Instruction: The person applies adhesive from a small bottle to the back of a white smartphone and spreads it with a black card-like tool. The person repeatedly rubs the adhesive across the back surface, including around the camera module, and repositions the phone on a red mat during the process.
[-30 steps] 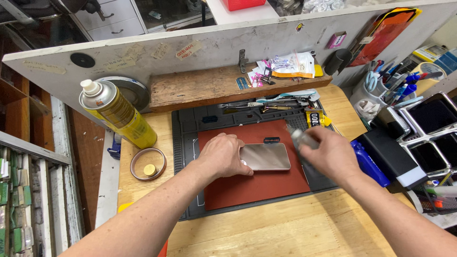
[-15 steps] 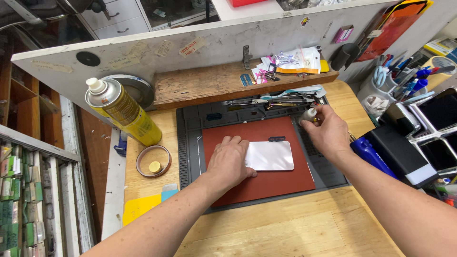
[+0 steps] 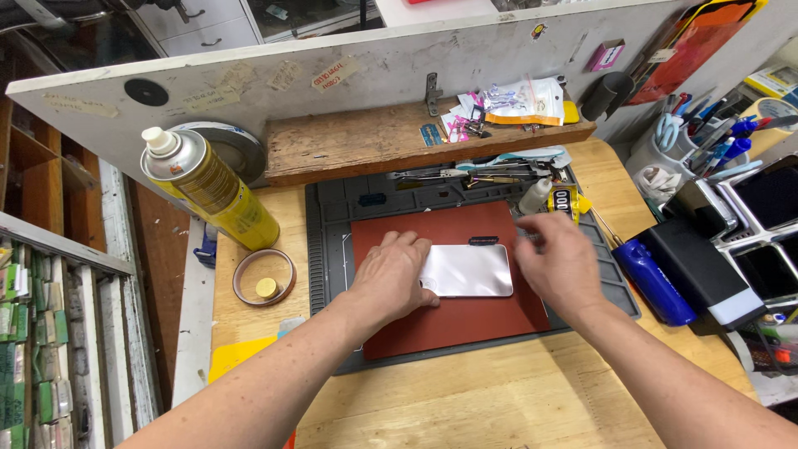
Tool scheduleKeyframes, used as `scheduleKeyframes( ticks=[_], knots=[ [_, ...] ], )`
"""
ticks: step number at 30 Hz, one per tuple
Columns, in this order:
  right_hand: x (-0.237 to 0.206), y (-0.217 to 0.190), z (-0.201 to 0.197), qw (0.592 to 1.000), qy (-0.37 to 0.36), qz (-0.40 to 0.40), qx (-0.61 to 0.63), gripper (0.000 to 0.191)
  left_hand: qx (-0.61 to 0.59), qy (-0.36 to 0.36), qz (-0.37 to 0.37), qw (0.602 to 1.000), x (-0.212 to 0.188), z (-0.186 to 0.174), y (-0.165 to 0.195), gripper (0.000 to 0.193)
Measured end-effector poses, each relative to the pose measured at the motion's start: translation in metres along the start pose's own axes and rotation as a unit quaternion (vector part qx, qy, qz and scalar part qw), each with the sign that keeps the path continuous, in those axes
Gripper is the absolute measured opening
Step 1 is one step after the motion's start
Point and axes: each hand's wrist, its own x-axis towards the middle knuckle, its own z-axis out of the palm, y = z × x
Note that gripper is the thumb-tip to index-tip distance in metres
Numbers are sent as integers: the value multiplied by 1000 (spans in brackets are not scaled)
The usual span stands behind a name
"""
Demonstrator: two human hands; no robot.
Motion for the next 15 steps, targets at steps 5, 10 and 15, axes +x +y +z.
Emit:
scheduleKeyframes(
  ticks=[5,10,15],
  knots=[
    [20,-27,6,985,-99,-129,-54,25,22,-55,-96,994,1,-5,-2,79],
    [34,-37,5,966,-207,-65,-139,21,-10,-65,-104,992,1,-4,-10,79],
    [40,-28,9,959,-200,-138,-145,21,-37,-69,-111,991,1,-2,-15,79]
  ],
)
